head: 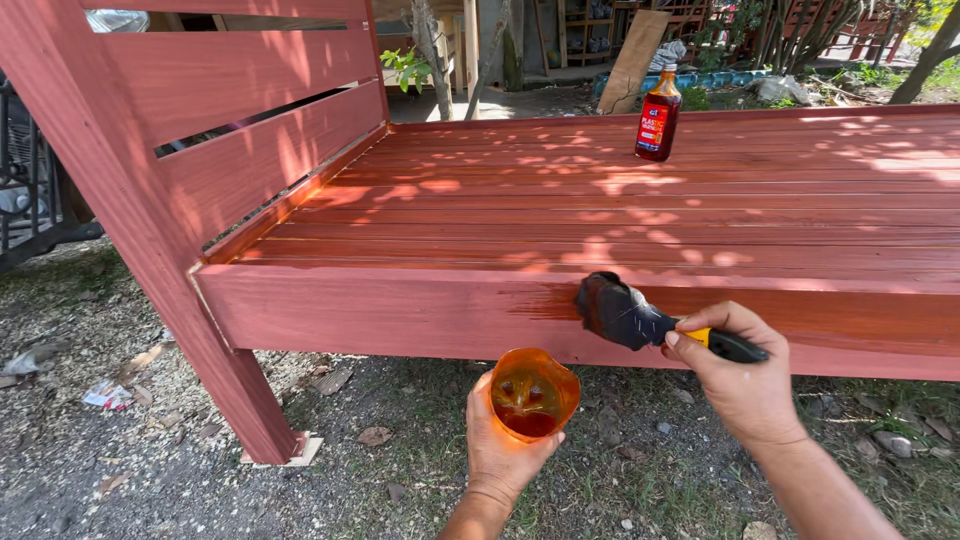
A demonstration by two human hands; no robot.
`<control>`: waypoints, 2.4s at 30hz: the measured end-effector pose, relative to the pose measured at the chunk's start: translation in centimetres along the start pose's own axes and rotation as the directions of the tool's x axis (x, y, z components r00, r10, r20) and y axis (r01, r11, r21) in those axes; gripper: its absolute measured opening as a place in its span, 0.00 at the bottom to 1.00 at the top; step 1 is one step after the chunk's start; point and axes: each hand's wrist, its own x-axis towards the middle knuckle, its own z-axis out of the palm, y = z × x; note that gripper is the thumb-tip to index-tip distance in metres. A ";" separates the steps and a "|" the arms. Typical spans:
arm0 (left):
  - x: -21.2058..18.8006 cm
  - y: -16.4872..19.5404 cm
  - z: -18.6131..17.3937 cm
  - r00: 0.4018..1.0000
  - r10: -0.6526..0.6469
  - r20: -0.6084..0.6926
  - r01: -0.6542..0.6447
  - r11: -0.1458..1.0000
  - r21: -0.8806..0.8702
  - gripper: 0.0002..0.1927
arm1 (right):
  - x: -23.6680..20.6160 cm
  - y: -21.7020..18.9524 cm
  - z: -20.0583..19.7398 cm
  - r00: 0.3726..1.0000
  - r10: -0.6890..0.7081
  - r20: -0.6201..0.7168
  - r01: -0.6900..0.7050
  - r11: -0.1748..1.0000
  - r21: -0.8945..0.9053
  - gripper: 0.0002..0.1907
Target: The person applies reddish-brown paint to a wooden bench using a brush and a small plastic cup. They repeatedly dip the brush into the cup and paint the slats, edges, and legs of the bench.
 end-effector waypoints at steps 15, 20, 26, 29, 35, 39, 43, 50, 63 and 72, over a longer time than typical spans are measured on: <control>0.3 -2.6 -3.1 0.913 0.376 0.160 -0.388 0.920 0.050 0.61 | -3.3 -6.8 11.3 0.563 0.316 0.764 0.271 0.802 -0.532 0.12; 0.8 -2.9 -3.9 0.898 0.427 0.107 -0.436 0.896 0.080 0.61 | -4.1 -6.7 12.1 0.598 0.319 0.735 0.297 0.763 -0.573 0.12; 0.8 -1.8 -4.2 0.937 0.025 0.348 0.068 0.966 -0.250 0.52 | -4.5 -6.5 10.2 0.618 0.008 0.786 0.592 0.653 -0.472 0.11; 1.0 -1.1 -4.0 0.930 -0.044 0.365 0.179 0.922 -0.344 0.50 | -5.3 -5.5 9.6 0.587 -0.113 0.802 0.680 0.607 -0.412 0.12; 1.5 -1.6 -5.8 0.970 -0.145 0.195 0.152 0.988 -0.022 0.55 | -6.0 -2.1 9.0 0.826 -0.220 0.519 0.413 0.863 -0.292 0.10; 1.7 -2.6 -6.9 0.961 -0.275 0.037 0.263 0.944 0.201 0.62 | -5.5 1.0 8.5 0.912 -0.212 0.351 0.285 0.943 -0.170 0.09; 1.1 -3.2 -5.6 0.969 -0.246 -0.033 0.248 0.947 0.202 0.60 | -3.8 5.0 6.8 0.944 -0.267 0.194 0.300 0.940 -0.166 0.08; -1.0 -2.7 0.5 0.975 -0.218 -0.033 0.221 0.970 0.106 0.58 | -2.5 10.6 -8.2 0.980 -0.194 -0.051 0.164 0.922 -0.350 0.07; -1.7 -1.2 6.3 0.959 -0.278 -0.056 0.283 0.947 0.151 0.62 | -3.2 13.1 -25.1 0.771 -0.326 -0.546 -0.002 0.857 -0.515 0.06; -0.7 -4.0 -3.2 0.969 -0.186 -0.164 0.215 0.959 0.184 0.60 | -7.1 12.2 2.0 0.892 -0.279 -0.355 0.015 0.804 -0.594 0.10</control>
